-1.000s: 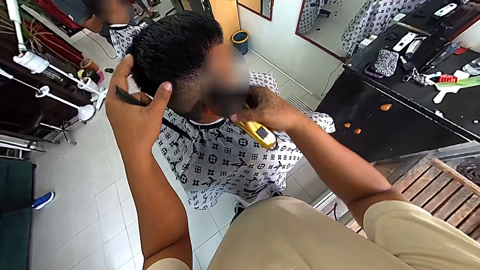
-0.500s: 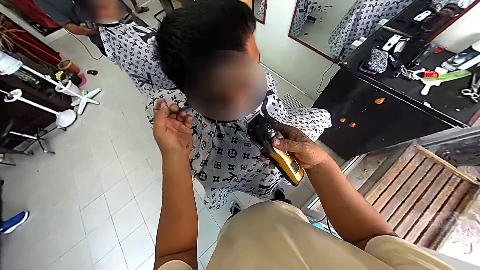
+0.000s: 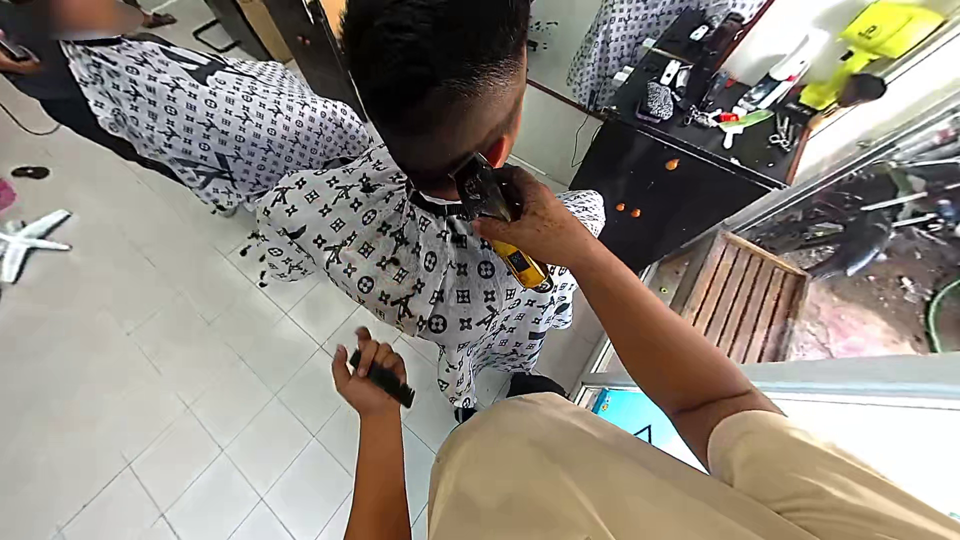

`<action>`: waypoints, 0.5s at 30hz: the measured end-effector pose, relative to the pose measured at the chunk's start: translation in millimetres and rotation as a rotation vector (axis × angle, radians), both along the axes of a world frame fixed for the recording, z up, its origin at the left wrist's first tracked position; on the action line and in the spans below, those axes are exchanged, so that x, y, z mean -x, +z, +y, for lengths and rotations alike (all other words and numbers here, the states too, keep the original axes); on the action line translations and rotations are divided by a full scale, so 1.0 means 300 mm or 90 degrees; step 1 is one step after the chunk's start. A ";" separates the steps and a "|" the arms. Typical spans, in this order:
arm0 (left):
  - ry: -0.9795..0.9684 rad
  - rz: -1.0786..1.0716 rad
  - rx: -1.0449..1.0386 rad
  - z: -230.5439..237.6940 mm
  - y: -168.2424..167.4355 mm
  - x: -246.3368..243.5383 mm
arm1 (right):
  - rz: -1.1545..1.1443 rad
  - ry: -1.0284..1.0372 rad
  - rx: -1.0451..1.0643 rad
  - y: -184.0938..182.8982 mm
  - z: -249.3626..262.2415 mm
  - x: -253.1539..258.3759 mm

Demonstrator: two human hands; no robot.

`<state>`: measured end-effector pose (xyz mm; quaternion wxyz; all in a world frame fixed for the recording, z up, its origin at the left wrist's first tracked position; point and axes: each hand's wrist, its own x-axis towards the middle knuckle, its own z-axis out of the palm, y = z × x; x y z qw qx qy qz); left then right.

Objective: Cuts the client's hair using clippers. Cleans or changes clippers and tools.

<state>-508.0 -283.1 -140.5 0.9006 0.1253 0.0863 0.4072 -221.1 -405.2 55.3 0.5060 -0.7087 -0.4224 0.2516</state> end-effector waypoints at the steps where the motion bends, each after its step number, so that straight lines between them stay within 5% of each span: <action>1: -0.007 0.057 0.030 -0.037 -0.056 0.045 | 0.001 -0.004 -0.001 -0.005 0.006 0.002; 5: -0.056 0.213 0.219 -0.242 -0.249 0.214 | 0.008 -0.015 -0.011 -0.007 0.021 0.018; 9: -0.025 0.185 0.425 -0.377 -0.372 0.348 | -0.029 -0.045 -0.012 -0.006 0.036 0.039; 15: 0.010 0.226 0.433 -0.399 -0.469 0.464 | -0.009 -0.055 -0.054 -0.021 0.051 0.056</action>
